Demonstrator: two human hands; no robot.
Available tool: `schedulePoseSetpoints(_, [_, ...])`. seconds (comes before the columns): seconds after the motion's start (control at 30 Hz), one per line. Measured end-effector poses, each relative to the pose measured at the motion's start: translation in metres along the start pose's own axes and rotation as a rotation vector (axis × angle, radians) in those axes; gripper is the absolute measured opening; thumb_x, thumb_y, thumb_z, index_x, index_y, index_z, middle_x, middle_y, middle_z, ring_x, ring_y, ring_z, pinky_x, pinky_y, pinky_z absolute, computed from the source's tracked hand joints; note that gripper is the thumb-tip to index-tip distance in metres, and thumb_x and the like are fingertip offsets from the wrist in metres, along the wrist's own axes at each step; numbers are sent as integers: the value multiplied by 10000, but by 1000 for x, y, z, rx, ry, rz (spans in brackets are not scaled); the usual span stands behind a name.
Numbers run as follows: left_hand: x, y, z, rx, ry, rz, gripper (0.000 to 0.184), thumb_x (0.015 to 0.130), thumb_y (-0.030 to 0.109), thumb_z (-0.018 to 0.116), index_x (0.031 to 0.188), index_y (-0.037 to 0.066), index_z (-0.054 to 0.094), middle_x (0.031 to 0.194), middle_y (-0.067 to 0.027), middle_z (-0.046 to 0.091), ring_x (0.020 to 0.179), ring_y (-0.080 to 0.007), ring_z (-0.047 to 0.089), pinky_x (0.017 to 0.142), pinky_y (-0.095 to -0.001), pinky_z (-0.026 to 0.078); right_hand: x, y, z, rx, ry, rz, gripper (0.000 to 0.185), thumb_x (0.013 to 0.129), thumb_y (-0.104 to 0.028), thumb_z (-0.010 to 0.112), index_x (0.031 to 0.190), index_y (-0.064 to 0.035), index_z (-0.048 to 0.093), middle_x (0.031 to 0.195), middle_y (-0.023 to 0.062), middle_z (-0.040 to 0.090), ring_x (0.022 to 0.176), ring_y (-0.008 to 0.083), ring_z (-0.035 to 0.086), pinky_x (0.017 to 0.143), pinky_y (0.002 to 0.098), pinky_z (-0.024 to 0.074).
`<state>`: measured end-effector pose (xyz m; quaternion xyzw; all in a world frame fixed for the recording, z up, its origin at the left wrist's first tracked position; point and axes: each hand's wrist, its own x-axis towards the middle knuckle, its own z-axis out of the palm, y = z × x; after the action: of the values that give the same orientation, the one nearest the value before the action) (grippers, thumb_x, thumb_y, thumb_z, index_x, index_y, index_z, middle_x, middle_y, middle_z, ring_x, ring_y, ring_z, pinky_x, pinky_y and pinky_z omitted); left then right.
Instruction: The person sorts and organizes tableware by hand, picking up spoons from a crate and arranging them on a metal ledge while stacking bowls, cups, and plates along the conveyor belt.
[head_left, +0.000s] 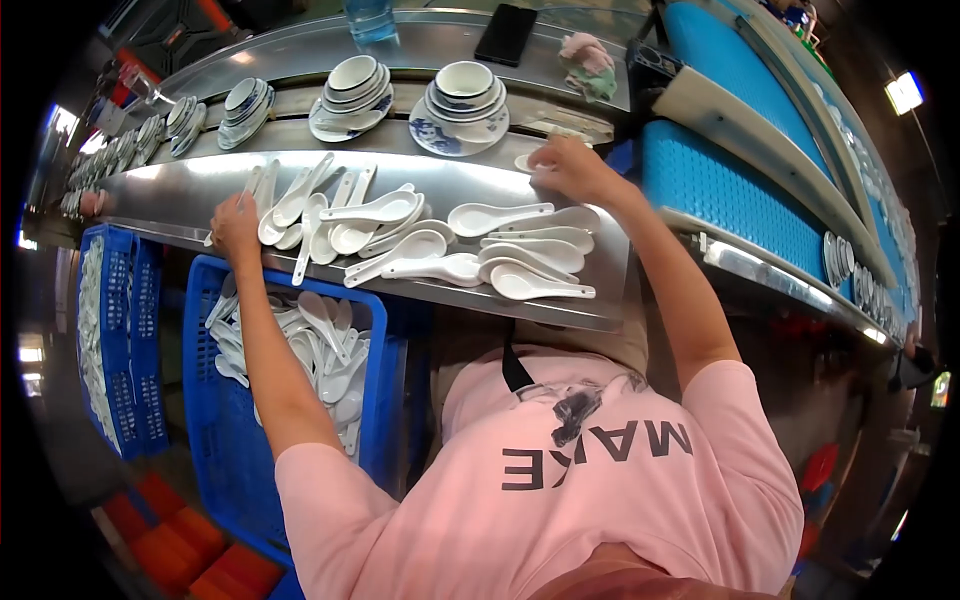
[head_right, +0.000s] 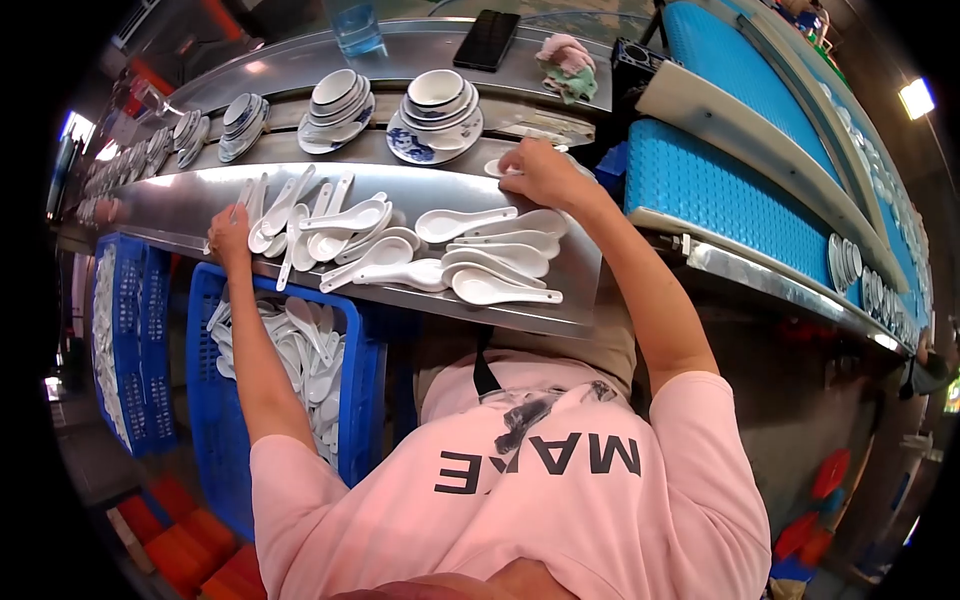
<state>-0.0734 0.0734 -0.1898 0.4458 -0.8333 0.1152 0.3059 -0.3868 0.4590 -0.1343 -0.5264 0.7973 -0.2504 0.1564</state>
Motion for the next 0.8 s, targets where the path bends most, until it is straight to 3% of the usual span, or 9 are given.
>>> schedulePoseSetpoints(0.07, [0,0,0,-21,-33,-25,297,812,362,521,925,117,645,946,-93,614,865,-318,560,759,-398,441,-4,-5,0,50,25,20,210,729,-154,586,868,-8,643,761,178,571,780,317,551,707,360,446])
schedulePoseSetpoints(0.27, [2,5,-6,-3,-111,-92,338,814,388,504,964,119,641,988,-123,603,910,-330,547,801,-402,425,10,25,16,-329,261,-127,133,723,-141,569,708,-10,591,747,146,565,771,311,546,657,395,444])
schedulePoseSetpoints(0.47, [4,-20,17,-25,-16,41,279,805,328,549,900,86,649,905,-124,619,822,-318,568,742,-390,447,-15,-12,20,-64,76,-198,104,698,-180,634,728,-81,624,729,104,582,707,298,571,617,389,447])
schedulePoseSetpoints(0.53, [4,-34,33,-51,0,76,260,811,312,548,888,85,650,869,-132,614,782,-317,576,686,-402,460,-22,-29,22,38,-55,-130,135,737,-183,617,764,-54,648,715,127,615,646,291,585,579,380,450])
schedulePoseSetpoints(0.57, [5,-40,37,-61,-31,103,258,819,306,540,898,86,648,859,-131,612,784,-316,576,690,-401,460,-26,-38,10,234,-153,-108,156,763,-179,597,770,-29,641,702,147,616,626,302,581,563,366,445])
schedulePoseSetpoints(0.6, [5,-43,38,-42,-66,91,256,823,299,531,910,87,645,866,-131,608,787,-315,573,689,-399,459,-32,-36,6,320,-118,-167,163,771,-167,594,796,-11,632,717,156,609,629,293,575,576,354,442])
schedulePoseSetpoints(0.67, [6,-44,38,12,-73,91,259,824,305,520,919,97,642,883,-125,605,800,-311,567,698,-404,451,-47,-44,-22,471,-72,-84,183,784,-158,590,839,17,607,764,148,606,662,261,575,603,343,443])
schedulePoseSetpoints(0.73, [5,-30,25,44,-106,26,273,829,322,511,937,106,639,912,-112,604,842,-309,558,760,-397,427,-66,-24,-37,392,218,-157,172,791,-147,581,854,10,606,798,136,613,704,251,582,627,328,448])
schedulePoseSetpoints(0.8, [4,-19,15,6,-119,-24,266,828,313,522,933,98,638,939,-110,601,861,-314,552,776,-395,425,-83,21,-42,317,493,-16,150,786,-125,580,884,-21,626,842,128,616,767,257,591,683,308,464])
